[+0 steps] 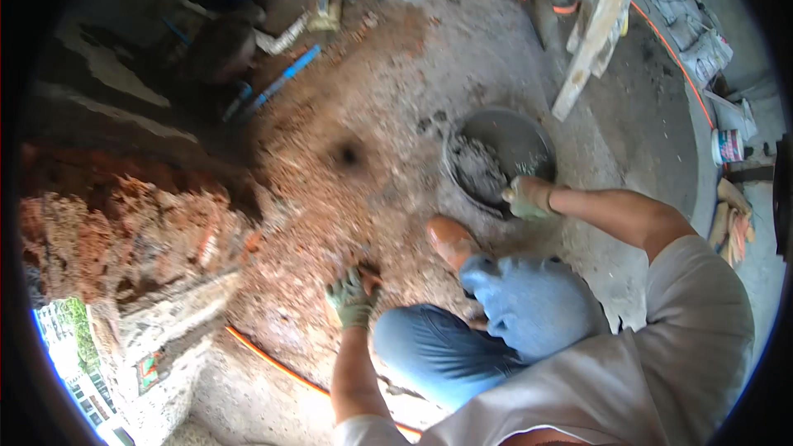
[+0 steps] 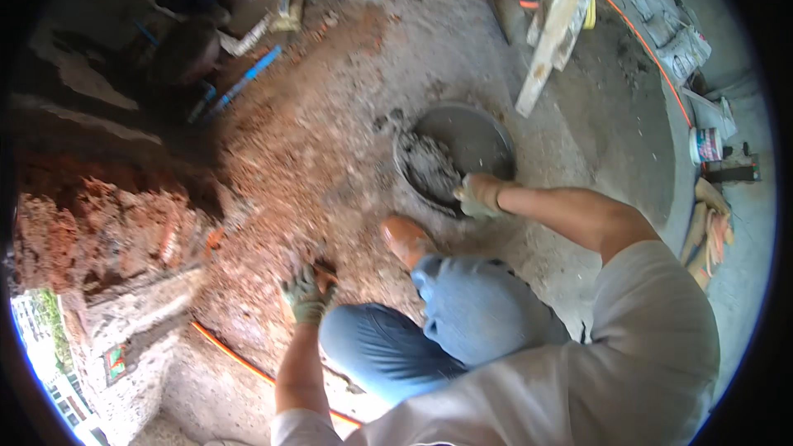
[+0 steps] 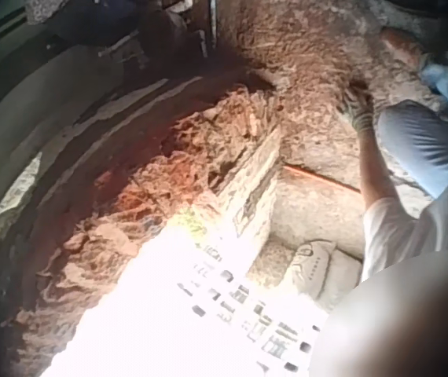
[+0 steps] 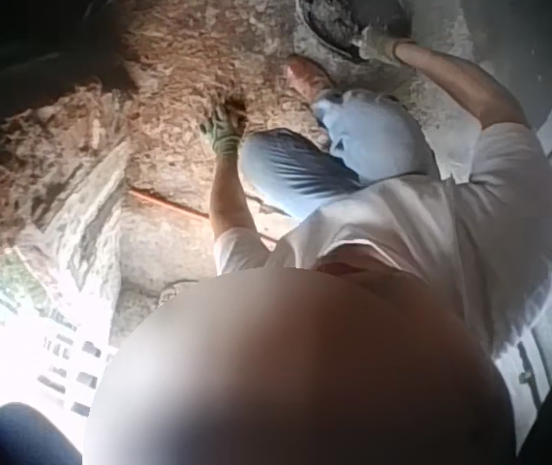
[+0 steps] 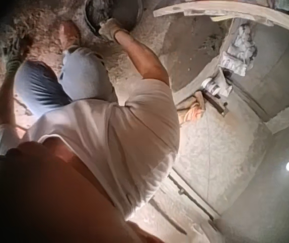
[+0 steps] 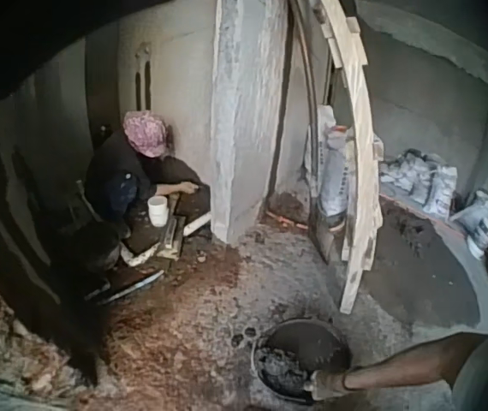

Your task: Applying mortar and laying bricks to construct or repair a wall.

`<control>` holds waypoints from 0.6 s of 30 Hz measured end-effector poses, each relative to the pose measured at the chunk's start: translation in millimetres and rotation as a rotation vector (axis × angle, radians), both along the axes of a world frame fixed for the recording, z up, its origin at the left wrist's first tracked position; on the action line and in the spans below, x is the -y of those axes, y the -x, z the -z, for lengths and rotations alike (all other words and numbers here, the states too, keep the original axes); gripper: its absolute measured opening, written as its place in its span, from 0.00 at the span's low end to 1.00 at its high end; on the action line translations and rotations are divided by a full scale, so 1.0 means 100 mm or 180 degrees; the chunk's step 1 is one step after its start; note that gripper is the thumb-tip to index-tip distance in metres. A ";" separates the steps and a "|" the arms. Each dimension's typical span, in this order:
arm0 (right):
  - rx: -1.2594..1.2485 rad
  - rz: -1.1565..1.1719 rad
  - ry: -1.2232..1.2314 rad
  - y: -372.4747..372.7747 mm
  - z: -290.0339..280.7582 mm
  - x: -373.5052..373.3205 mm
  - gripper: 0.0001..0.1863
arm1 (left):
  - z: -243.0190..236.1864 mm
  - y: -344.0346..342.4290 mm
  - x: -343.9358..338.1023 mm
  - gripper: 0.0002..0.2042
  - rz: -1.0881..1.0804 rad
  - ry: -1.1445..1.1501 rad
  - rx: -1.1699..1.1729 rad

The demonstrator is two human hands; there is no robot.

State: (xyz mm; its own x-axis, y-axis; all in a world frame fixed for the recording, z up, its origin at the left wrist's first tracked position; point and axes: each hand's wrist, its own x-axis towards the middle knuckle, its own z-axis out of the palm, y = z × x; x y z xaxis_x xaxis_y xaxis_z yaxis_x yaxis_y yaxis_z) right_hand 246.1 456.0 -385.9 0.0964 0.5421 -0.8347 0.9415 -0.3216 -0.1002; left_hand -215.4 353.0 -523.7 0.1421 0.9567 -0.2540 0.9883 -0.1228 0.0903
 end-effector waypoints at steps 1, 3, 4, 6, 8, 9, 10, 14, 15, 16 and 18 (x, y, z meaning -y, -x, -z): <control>-0.0258 0.0698 0.0461 0.03 -0.07 -0.04 0.14 | -0.06 0.00 -0.02 0.46 -0.0101 0.0171 0.0049; -0.1173 0.1902 0.0405 0.01 -0.14 0.07 0.11 | -0.23 -0.03 -0.08 0.45 -0.0198 0.0443 -0.0068; -0.1151 0.1934 0.0489 -0.03 -0.14 0.11 0.11 | -0.24 -0.03 -0.07 0.45 -0.0184 0.0427 -0.0164; -0.1810 0.2558 0.0688 -0.11 -0.10 0.15 0.09 | -0.21 -0.09 -0.13 0.46 -0.0174 0.0547 -0.0274; -0.1980 0.2909 0.0775 -0.12 -0.02 0.27 0.09 | -0.22 -0.13 -0.13 0.47 -0.0190 0.0714 -0.0290; -0.2167 0.3230 0.0820 -0.10 0.00 0.33 0.09 | -0.24 -0.15 -0.15 0.48 -0.0227 0.0831 -0.0306; -0.2404 0.3435 0.0664 -0.08 -0.01 0.37 0.08 | -0.28 -0.19 -0.14 0.47 -0.0245 0.0702 -0.0369; -0.3273 0.4443 0.1331 -0.07 0.00 0.38 0.07 | -0.27 -0.13 -0.14 0.47 -0.0256 0.0736 -0.0233; -0.3272 0.4427 0.1348 -0.06 0.00 0.39 0.07 | -0.26 -0.13 -0.12 0.47 -0.0276 0.0739 -0.0239; -0.3907 0.5034 0.1724 -0.05 -0.01 0.39 0.07 | -0.27 -0.13 -0.11 0.47 -0.0286 0.0717 -0.0235; -0.4534 0.5448 0.1972 -0.01 -0.11 0.33 0.07 | -0.24 -0.05 -0.10 0.47 -0.0298 0.0436 -0.0202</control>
State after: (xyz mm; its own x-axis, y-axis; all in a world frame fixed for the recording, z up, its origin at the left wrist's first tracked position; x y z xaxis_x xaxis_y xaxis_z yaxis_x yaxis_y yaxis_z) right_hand 247.2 422.9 -375.3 -0.5643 0.3725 -0.7368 -0.6876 -0.7060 0.1696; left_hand -210.2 362.8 -499.6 0.0336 0.9208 -0.3887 0.9991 -0.0209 0.0370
